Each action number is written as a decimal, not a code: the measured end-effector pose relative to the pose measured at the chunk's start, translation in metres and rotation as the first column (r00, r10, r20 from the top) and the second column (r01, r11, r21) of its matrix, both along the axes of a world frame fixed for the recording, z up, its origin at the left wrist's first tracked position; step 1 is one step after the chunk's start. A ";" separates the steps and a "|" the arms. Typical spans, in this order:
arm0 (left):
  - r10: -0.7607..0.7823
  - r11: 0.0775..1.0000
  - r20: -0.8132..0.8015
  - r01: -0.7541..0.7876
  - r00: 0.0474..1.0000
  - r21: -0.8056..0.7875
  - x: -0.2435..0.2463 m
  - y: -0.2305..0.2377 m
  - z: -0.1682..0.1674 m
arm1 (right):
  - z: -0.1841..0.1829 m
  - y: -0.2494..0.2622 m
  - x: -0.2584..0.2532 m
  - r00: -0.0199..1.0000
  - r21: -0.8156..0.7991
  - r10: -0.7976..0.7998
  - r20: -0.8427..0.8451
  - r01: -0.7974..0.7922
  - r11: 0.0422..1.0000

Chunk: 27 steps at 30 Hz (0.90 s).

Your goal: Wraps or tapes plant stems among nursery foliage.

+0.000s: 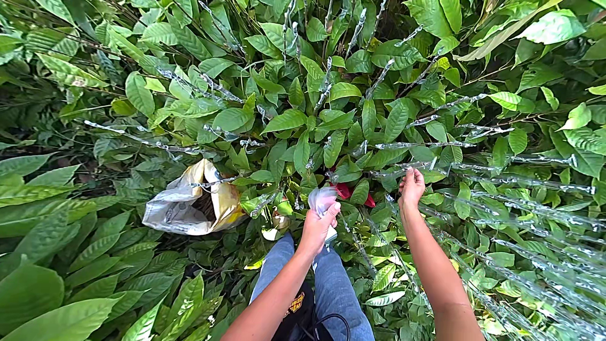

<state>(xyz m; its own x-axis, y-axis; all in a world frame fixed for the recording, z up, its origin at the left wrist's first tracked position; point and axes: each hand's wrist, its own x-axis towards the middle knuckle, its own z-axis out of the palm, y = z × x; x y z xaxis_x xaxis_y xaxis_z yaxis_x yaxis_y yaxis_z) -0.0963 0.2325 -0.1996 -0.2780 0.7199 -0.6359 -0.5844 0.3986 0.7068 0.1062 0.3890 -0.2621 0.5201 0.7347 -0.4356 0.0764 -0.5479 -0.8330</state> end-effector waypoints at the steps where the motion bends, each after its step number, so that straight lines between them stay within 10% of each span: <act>1: 0.000 1.000 0.000 0.000 1.000 -0.002 0.000 0.000 0.000 | 0.000 0.001 -0.001 1.000 0.001 -0.015 -0.006 0.015 1.000; 11: 0.007 1.000 0.014 -0.007 1.000 -0.010 0.000 0.003 -0.002 | -0.035 -0.002 0.002 0.959 0.031 0.151 0.240 -0.163 0.986; 27: -0.078 0.991 0.079 0.068 0.994 0.115 -0.008 -0.004 -0.011 | -0.092 0.000 -0.010 0.776 -0.564 0.524 0.352 -0.271 0.780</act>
